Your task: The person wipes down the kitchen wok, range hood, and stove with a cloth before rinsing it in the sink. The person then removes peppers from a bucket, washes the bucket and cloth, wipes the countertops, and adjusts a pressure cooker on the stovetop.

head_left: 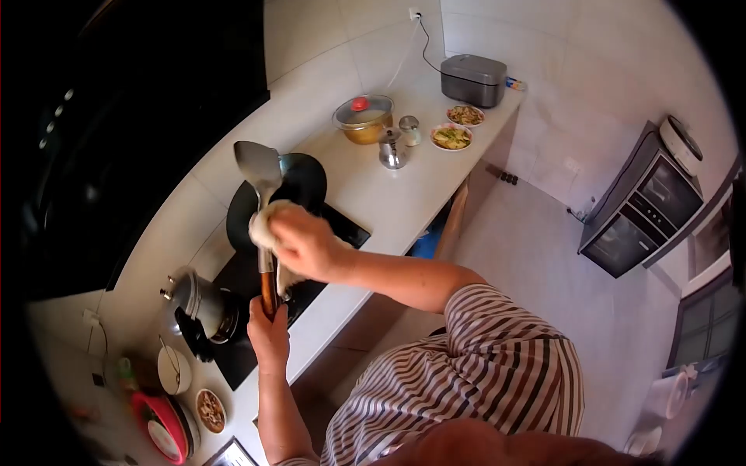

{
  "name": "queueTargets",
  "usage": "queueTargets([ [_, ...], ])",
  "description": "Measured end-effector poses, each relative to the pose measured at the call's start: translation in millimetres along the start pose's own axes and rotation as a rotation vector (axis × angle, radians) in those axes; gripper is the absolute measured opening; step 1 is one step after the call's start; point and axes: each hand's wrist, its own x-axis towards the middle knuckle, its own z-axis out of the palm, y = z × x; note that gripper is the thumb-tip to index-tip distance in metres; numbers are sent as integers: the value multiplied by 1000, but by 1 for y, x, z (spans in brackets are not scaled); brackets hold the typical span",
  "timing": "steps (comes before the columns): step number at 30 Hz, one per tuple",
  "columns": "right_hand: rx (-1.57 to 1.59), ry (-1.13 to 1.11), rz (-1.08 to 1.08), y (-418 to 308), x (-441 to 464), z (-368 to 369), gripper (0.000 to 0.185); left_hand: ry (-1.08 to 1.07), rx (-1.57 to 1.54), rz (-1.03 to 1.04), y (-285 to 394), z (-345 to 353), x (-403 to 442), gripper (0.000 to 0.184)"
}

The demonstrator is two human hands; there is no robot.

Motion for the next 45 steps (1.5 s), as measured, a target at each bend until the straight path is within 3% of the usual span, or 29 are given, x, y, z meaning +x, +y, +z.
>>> queueTargets([
  [2,299,-144,308,30,-3,-14,22,-51,-77,-11,6,9,12,16],
  [4,77,-174,129,41,-8,-21,26,-99,-60,10,25,23,15,16],
  [7,4,-20,8,59,-9,-26,23,-112,11,4,23,43,21,16],
  [12,-145,0,46,101,-3,-29,14,-70,111,37,8,55,24,16],
  [14,-175,2,54,109,6,-30,12,-125,53,-101,19,51,19,17],
  [16,-236,-38,124,112,14,-26,12,-78,87,55,-10,53,22,15],
  [18,-364,61,309,140,22,-13,12,-27,274,83,-10,44,18,21],
  [20,207,65,772,142,48,-25,17,-27,334,114,-8,31,13,26],
  [22,179,184,345,131,54,-12,19,-29,330,78,-12,19,9,24],
  [23,237,-17,494,114,50,-11,22,-58,342,64,-13,14,10,24],
  [24,-49,-75,97,108,52,-2,26,-85,352,48,-14,8,11,24],
  [26,-177,-192,-231,99,58,17,24,-96,317,72,-27,1,13,25],
  [28,-213,-205,-122,117,63,31,20,-60,365,157,-42,-10,11,25],
  [30,-255,-218,132,145,66,42,19,-107,401,104,-53,-22,7,26],
  [32,33,-210,549,173,74,49,17,-5,339,93,-65,-34,-2,27],
  [36,328,-29,645,253,101,60,19,76,62,-336,-111,-54,-25,27],
  [38,-149,-196,666,289,120,63,14,165,-309,-500,-93,-62,-36,17],
  [39,-143,-200,664,315,127,67,14,230,-414,-582,-95,-58,-41,17],
  [41,427,99,939,382,134,87,13,353,-645,-612,-113,-37,-54,12],
  [42,435,87,937,413,136,99,13,389,-732,-661,-117,-30,-57,10],
  [44,593,271,1097,476,143,129,11,432,-879,-662,-99,-13,-51,8],
  [45,715,160,1127,495,146,145,16,450,-1012,-667,-91,-8,-47,13],
])
